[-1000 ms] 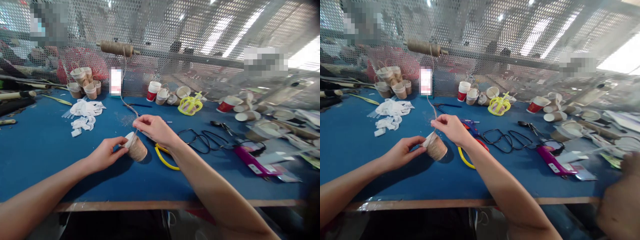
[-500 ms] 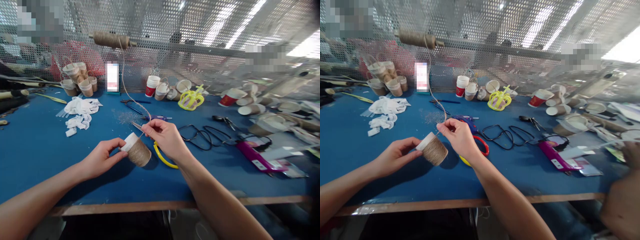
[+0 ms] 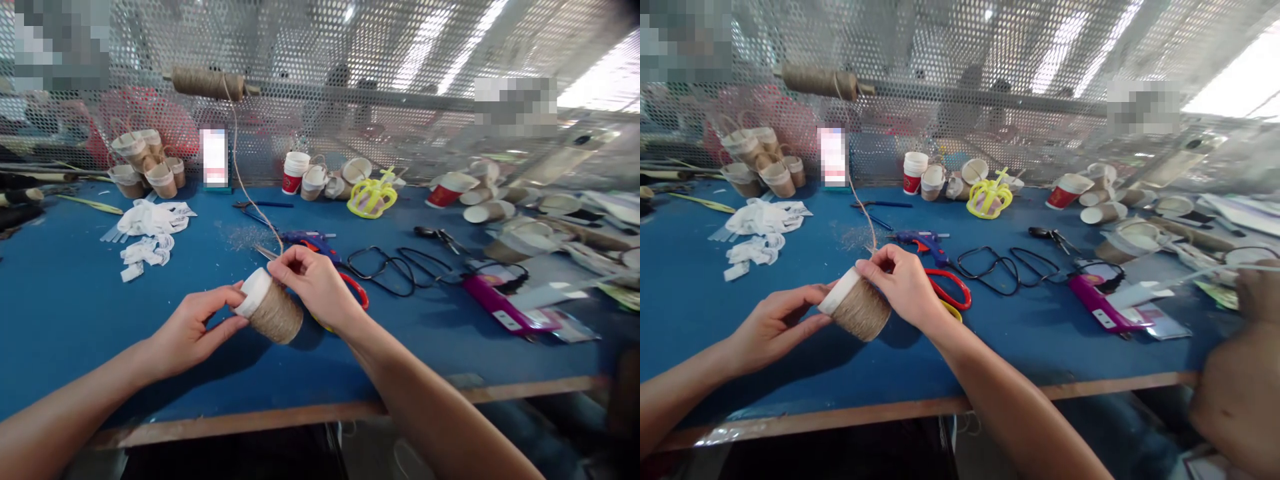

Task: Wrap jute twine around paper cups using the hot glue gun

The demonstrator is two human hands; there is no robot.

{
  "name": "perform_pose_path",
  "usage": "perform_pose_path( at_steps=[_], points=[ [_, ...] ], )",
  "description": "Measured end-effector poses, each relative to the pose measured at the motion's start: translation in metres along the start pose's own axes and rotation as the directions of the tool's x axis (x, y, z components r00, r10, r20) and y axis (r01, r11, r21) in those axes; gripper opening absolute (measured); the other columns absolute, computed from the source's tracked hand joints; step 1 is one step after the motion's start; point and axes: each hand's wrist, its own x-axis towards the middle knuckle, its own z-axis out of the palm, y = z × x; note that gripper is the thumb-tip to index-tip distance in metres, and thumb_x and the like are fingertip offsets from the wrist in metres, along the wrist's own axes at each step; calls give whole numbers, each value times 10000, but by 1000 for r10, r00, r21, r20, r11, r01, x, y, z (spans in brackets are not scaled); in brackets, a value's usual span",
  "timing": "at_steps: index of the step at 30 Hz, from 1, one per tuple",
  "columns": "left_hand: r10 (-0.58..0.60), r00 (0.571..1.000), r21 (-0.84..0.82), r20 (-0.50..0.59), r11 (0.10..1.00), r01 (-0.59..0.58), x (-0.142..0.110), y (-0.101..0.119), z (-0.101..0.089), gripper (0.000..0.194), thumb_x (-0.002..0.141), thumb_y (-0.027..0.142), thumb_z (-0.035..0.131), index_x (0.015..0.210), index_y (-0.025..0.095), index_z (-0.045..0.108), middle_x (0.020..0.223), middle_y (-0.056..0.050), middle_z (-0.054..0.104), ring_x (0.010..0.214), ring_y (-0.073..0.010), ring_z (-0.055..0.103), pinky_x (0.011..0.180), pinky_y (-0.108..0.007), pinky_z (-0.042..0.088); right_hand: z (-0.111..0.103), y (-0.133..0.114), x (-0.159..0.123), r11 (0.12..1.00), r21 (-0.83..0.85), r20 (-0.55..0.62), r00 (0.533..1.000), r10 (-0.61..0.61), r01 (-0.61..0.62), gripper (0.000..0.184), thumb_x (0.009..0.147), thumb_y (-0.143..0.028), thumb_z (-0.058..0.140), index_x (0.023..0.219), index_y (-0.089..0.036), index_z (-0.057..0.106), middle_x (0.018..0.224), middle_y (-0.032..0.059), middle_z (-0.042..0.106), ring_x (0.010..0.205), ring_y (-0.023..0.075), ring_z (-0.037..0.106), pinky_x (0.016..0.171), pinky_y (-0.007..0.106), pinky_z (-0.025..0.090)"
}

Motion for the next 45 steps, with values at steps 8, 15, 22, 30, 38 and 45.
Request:
perform_pose_path(
  at_steps=[8,15,22,30,38,45],
  points=[
    [66,997,56,-36,996,-64,0,-2,-2,79,816,157,466,847,149,538,845,-60,654,873,-167,609,907,-311,423,7,0,-4,981,-192,8,999,-35,36,227,858,-345,376,708,-181,421,634,-28,436,574,97,402,538,245,331],
    [-64,997,-55,46,996,67,1,0,-4,134,776,223,535,882,140,544,877,-51,619,835,-163,567,799,-273,438,9,-1,-4,949,-312,2,999,-46,44,214,865,-318,364,687,-199,361,605,-37,414,544,97,399,520,239,315],
    [-291,953,-183,85,936,302,4,2,4,231,731,324,584,852,130,549,780,-26,577,720,-151,508,665,-261,414,21,1,-12,861,-492,-11,988,-154,129,170,863,-289,363,718,-201,368,658,-6,474,558,112,429,543,251,335],
    [-383,922,-161,56,908,387,4,-2,11,214,763,335,523,736,123,520,642,22,472,599,-107,395,550,-219,337,24,-2,-15,781,-591,-2,967,-253,203,162,855,-288,392,723,-196,411,772,32,498,626,132,458,545,261,358],
    [-337,940,-150,47,928,340,3,-1,9,202,771,309,521,680,133,482,607,39,410,579,-95,359,535,-208,314,20,0,-12,901,-379,-11,973,-231,209,137,834,-271,447,725,-189,460,739,15,479,656,121,461,608,267,404],
    [-285,958,-161,18,945,284,2,-1,10,174,775,289,522,698,136,491,609,40,420,573,-91,358,529,-199,321,22,-1,-15,955,-271,21,992,-123,124,127,854,-295,407,806,-183,443,727,12,497,631,114,463,573,255,393]
  ],
)
